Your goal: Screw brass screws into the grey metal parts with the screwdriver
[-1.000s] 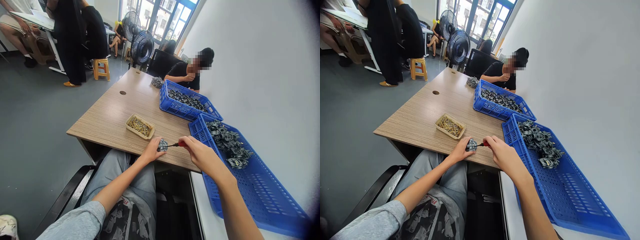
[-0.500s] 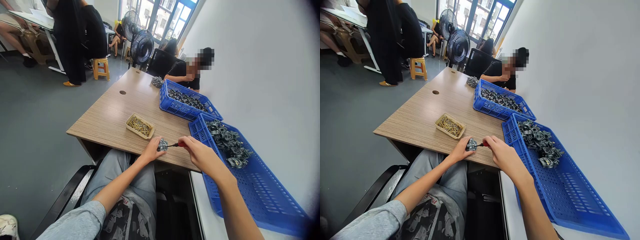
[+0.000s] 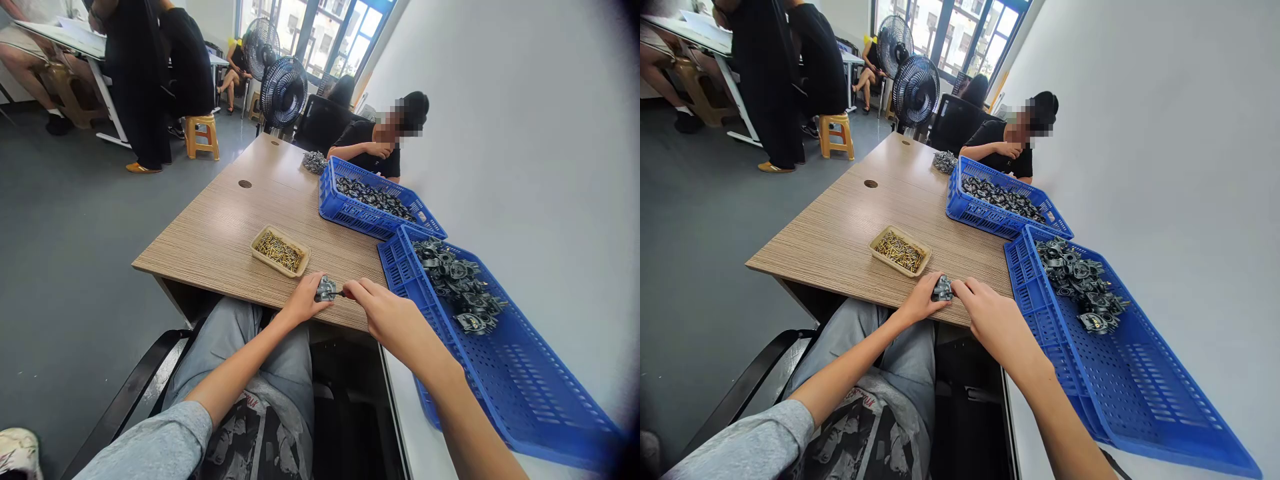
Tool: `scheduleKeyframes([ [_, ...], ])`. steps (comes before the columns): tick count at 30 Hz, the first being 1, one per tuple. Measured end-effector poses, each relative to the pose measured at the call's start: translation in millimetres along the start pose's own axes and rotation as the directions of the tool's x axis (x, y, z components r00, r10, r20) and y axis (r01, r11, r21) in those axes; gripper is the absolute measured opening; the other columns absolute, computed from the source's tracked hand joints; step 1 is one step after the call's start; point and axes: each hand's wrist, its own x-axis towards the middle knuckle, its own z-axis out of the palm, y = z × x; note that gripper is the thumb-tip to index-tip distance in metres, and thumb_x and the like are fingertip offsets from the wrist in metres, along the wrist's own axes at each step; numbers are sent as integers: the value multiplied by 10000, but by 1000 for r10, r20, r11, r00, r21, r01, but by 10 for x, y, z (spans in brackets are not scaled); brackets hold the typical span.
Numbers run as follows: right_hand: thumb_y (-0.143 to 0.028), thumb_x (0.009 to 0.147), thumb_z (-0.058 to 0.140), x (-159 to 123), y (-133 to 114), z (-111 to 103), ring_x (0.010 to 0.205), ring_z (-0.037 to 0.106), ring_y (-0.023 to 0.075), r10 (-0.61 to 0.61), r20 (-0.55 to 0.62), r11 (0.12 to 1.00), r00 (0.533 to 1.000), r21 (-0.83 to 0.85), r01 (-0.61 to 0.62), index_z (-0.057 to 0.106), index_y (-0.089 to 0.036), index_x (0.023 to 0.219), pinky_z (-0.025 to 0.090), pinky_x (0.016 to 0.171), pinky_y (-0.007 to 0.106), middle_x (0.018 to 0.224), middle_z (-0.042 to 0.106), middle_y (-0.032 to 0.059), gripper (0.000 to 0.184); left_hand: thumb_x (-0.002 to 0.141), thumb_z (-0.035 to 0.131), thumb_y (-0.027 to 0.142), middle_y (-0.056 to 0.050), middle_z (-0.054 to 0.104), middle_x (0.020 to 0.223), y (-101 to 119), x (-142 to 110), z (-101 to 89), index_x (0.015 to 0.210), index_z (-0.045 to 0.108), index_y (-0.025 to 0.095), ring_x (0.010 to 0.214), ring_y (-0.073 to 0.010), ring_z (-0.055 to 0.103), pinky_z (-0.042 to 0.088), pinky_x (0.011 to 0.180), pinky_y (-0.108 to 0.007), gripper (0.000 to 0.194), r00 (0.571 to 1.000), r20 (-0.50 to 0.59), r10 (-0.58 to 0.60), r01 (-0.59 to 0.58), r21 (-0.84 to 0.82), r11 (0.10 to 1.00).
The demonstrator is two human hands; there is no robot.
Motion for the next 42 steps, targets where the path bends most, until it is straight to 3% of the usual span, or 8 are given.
scheduleKeyframes([
  [13,-70,937,430,2,83,-7,847,674,171,142,-16,979,990,152,-138,503,-257,1106,377,596,246,1100,687,13,262,782,828,320,-154,536,1419,-58,-3,45,1456,441,174,1340,-321,490,403,1156,-480,791,1000,0,-19,19,11,1000],
  [18,-211,977,475,-63,342,67,840,674,180,217,-84,917,972,360,-174,549,-264,1140,440,674,259,1043,717,20,187,781,829,317,-155,538,1421,-61,-12,41,1459,444,172,1343,-314,491,396,1166,-477,793,1000,1,-11,11,0,1000],
  [20,-297,977,514,-80,533,190,756,656,168,357,-178,852,917,465,-242,574,-260,1182,455,676,265,1031,724,28,217,785,827,321,-160,535,1427,-62,-17,39,1467,439,169,1346,-314,491,392,1172,-478,798,1000,-2,-18,17,-3,1000],
  [22,-372,962,541,-71,710,408,710,632,168,529,-293,778,796,542,-318,601,-239,1208,456,645,268,1037,723,50,285,790,823,322,-162,528,1441,-63,-18,38,1485,423,179,1354,-317,488,387,1175,-494,815,1000,-1,-23,23,-3,1000],
  [25,-421,941,538,-7,876,884,823,644,204,633,-363,716,684,611,-338,647,-194,1185,471,672,280,1085,718,97,350,787,826,321,-170,483,1498,-70,-10,48,1523,372,187,1406,-327,441,358,1193,-519,875,1000,11,-8,8,13,1000],
  [29,-478,939,493,109,936,1540,781,652,221,694,-275,640,665,658,-396,667,-143,1191,505,765,338,1042,738,137,454,762,848,333,-186,456,1520,-80,6,73,1535,339,168,1433,-339,408,344,1198,-525,940,1000,6,-8,8,57,998],
  [33,-467,948,451,156,976,1935,919,665,248,699,-263,630,665,667,-398,669,-121,1195,497,881,374,1110,729,174,478,752,834,294,-172,558,1407,-56,21,56,1493,385,169,1302,-337,536,429,1117,-513,876,996,11,-85,84,83,993],
  [42,-410,944,461,143,1053,2107,1041,594,270,694,-286,667,661,601,-440,672,-101,1151,442,968,440,1116,686,194,428,785,805,338,-142,563,1419,-18,57,-10,1517,385,229,1290,-329,526,410,1092,-503,851,980,192,-57,36,111,993],
])
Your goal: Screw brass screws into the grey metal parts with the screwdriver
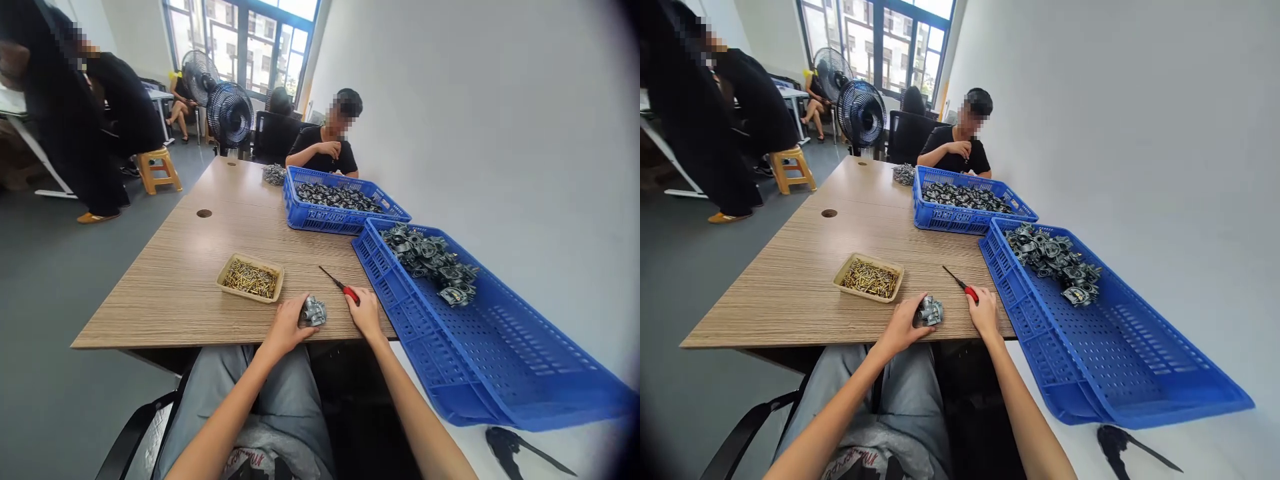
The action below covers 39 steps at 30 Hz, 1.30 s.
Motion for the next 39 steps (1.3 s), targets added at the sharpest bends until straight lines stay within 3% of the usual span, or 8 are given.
scheduleKeyframes([
  [3,-414,993,426,-35,-292,-69,1072,576,252,-20,-35,1000,999,-3,20,614,-115,1211,431,979,406,1153,656,176,416,778,816,386,-132,591,1357,34,22,20,1498,424,234,1239,-322,535,426,1073,-497,835,998,-63,-24,25,15,1000],
  [6,-438,1031,421,-88,-737,-185,976,616,200,-145,99,989,984,-8,147,608,-173,1108,437,922,314,1045,677,92,333,783,802,371,-125,601,1323,55,40,42,1464,457,223,1208,-319,540,438,1058,-491,777,989,-138,-43,46,21,999],
  [10,-572,1014,450,-65,-1193,-267,931,651,213,-312,414,911,855,-123,392,601,-182,1071,436,807,285,1007,693,87,422,798,749,283,-135,596,1343,8,57,72,1423,483,199,1220,-320,549,428,1076,-501,685,984,-178,-19,22,18,1000],
  [13,-640,996,447,35,-1281,-238,981,679,238,-356,562,842,747,-153,517,572,-173,1190,455,779,289,1076,707,110,521,796,748,301,-143,602,1343,-64,75,98,1424,475,196,1207,-320,573,447,1059,-499,692,983,-182,-12,14,9,1000],
  [16,-588,1008,473,111,-1269,-202,993,697,244,-345,624,798,701,-199,569,566,-175,1238,479,772,294,1088,722,105,482,785,771,361,-153,613,1325,-120,93,122,1435,461,188,1198,-330,587,470,1035,-503,741,982,-190,-14,15,4,1000],
  [30,-296,1001,496,581,-1164,-399,980,726,264,-40,526,821,850,-468,328,758,-91,994,488,810,312,1011,754,195,333,821,707,528,-138,634,1225,-159,151,61,1424,444,161,1145,-315,634,505,1029,-524,753,976,-217,5,-15,-45,999],
  [35,-374,1046,411,609,-851,-910,972,714,213,122,341,809,932,-579,105,768,-142,1040,448,770,246,1044,760,155,426,834,685,541,-135,641,1201,-155,156,51,1402,470,161,1119,-314,647,522,1015,-527,716,975,-220,19,-33,-58,998],
  [39,-422,1064,328,467,-472,-1701,892,698,183,261,95,745,961,-653,-138,754,-196,1036,376,670,229,1013,764,107,483,854,665,535,-132,638,1208,-183,143,68,1419,457,166,1127,-313,643,521,1017,-529,707,977,-209,42,-53,-44,998],
])
